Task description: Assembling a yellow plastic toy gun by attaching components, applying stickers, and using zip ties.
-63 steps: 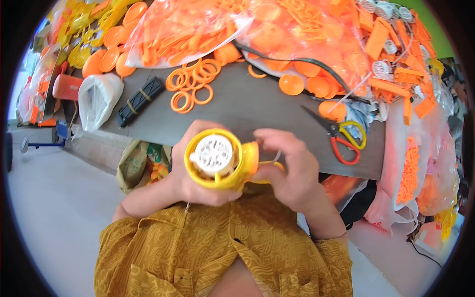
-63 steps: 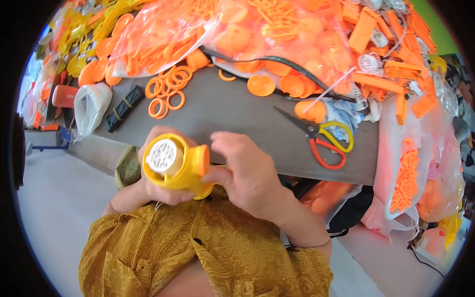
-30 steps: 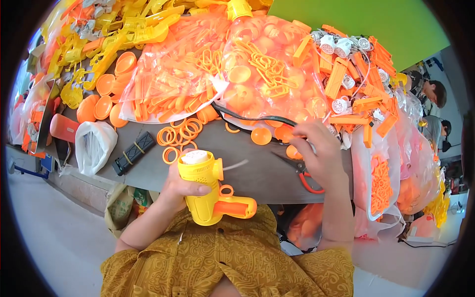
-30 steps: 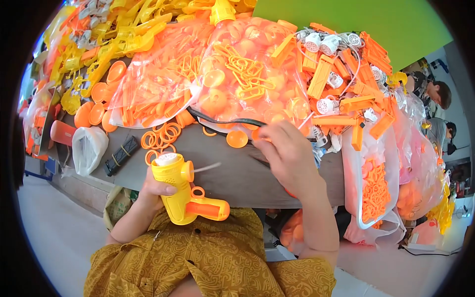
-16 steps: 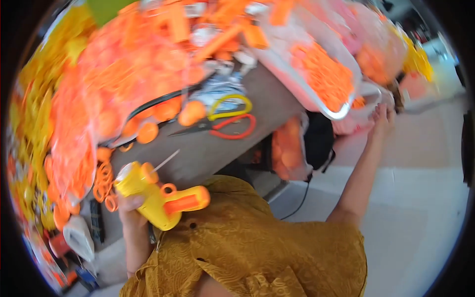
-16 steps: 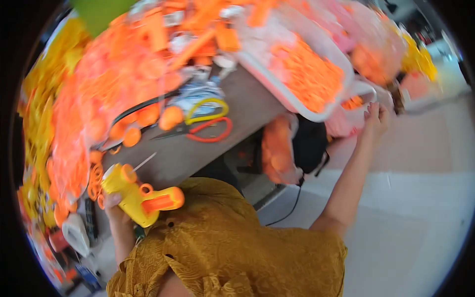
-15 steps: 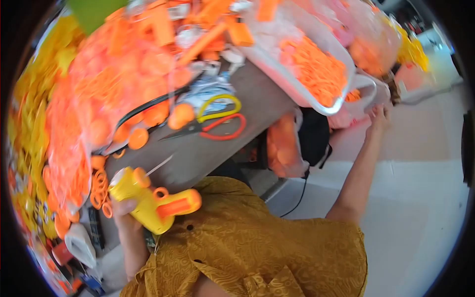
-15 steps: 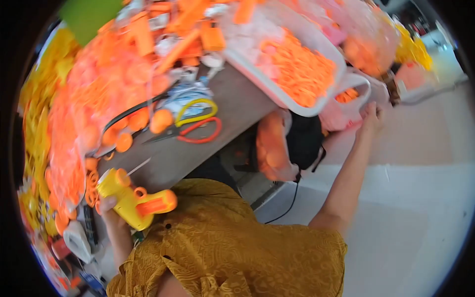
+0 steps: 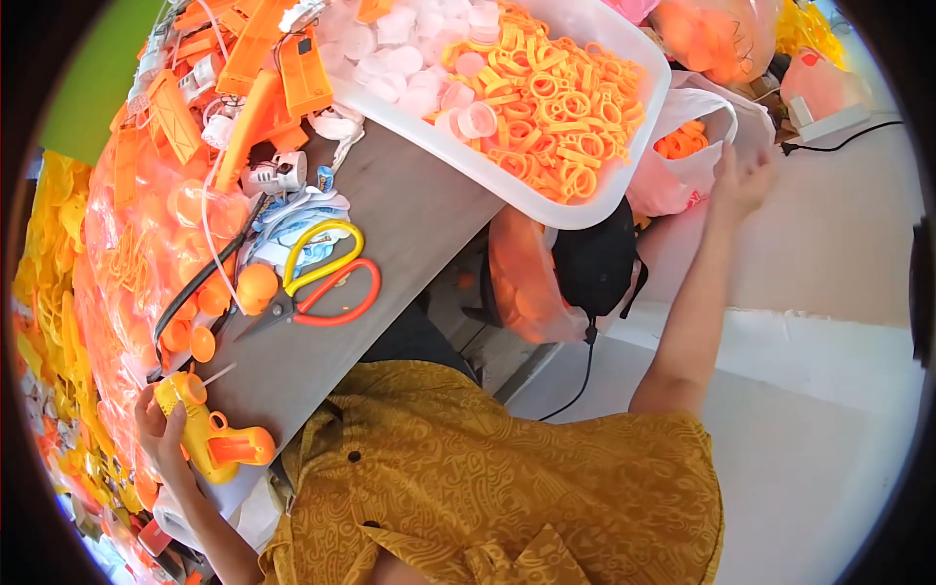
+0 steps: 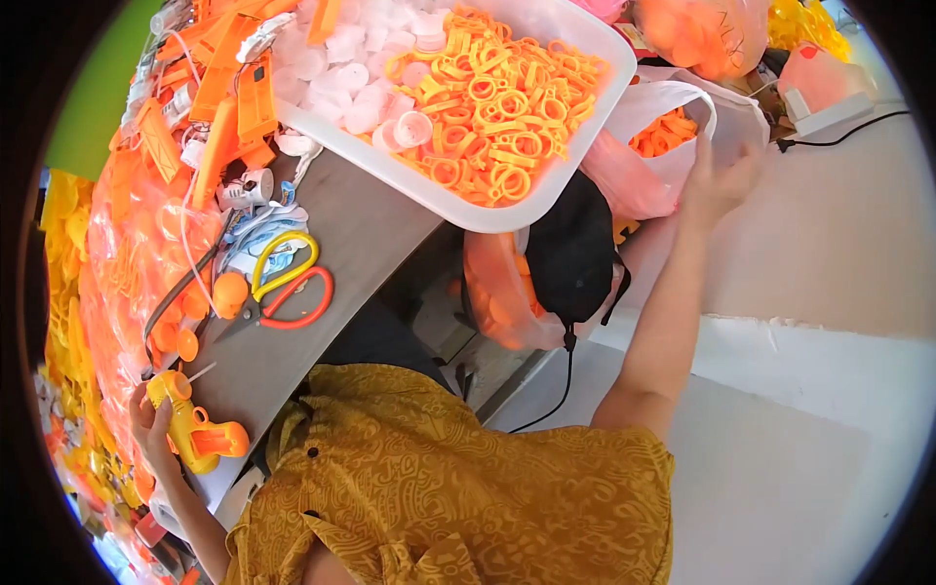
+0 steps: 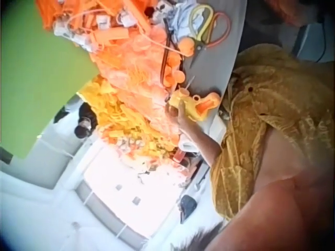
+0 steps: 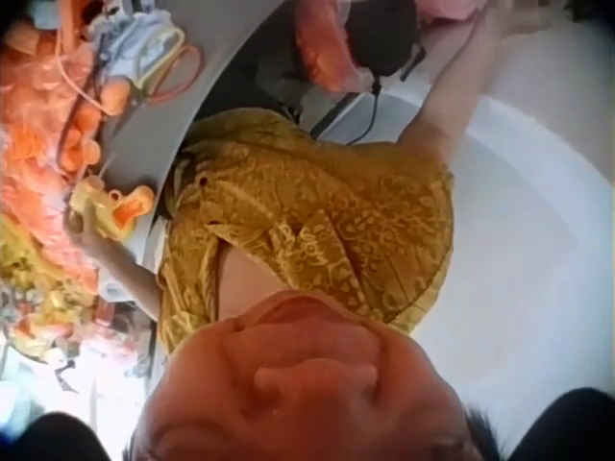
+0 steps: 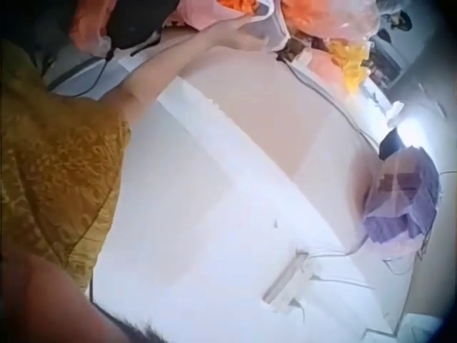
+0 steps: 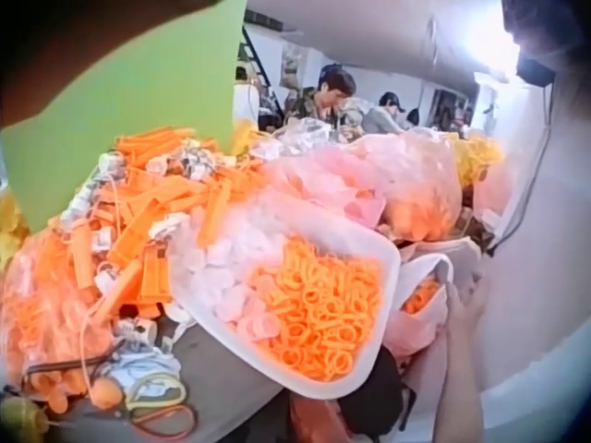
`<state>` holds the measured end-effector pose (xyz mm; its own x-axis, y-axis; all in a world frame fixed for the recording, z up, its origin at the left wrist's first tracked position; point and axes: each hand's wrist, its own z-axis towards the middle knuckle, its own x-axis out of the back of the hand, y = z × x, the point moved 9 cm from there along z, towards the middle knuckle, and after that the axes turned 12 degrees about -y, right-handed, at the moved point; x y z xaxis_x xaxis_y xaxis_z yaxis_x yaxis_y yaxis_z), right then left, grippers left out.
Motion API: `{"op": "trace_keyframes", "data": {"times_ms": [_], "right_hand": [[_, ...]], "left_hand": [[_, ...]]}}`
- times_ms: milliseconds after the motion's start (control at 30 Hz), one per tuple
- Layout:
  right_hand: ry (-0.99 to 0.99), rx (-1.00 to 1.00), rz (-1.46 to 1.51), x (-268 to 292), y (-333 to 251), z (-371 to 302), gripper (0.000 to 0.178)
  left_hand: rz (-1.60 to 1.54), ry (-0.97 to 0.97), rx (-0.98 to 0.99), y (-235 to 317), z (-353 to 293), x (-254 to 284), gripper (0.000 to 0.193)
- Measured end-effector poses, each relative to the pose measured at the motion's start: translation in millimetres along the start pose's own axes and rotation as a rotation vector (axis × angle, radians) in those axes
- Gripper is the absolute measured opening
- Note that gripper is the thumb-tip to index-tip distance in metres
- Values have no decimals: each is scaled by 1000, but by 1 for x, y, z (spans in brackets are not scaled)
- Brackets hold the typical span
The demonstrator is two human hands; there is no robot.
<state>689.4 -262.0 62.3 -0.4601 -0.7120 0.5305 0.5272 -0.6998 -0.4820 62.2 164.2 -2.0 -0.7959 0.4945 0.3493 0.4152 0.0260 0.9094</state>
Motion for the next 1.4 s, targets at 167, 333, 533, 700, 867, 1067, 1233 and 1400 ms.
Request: {"op": "trace_keyframes", "data": {"times_ms": [167,333,533,700,867,1067,1233,1400], "right_hand": [[-703,-310,382,-73,48,17,35],[-866,-88,-147,-95,47,-81,18],[-943,-303,92,-77,21,-167,26],[-1101,-552,-32,-76,10,-172,31],[-839,273,-114,-66,-31,-163,33],[-899,-115,330,-73,-17,-183,25],[-621,-266,210,-33,43,-122,18],[-301,-707,440,-87,127,-18,46]], "left_hand": [[687,259,-244,90,-10,-7,41],[752,-192,-820,220,-12,-115,40],[576,-1107,-1170,296,-77,-329,36],[162,-1064,-994,244,-112,-522,26],[-135,-1002,-562,205,-56,-652,35],[-81,-921,-350,180,33,-711,51],[-110,-557,-527,175,73,-717,43],[64,-553,-429,172,93,-727,45]]}}
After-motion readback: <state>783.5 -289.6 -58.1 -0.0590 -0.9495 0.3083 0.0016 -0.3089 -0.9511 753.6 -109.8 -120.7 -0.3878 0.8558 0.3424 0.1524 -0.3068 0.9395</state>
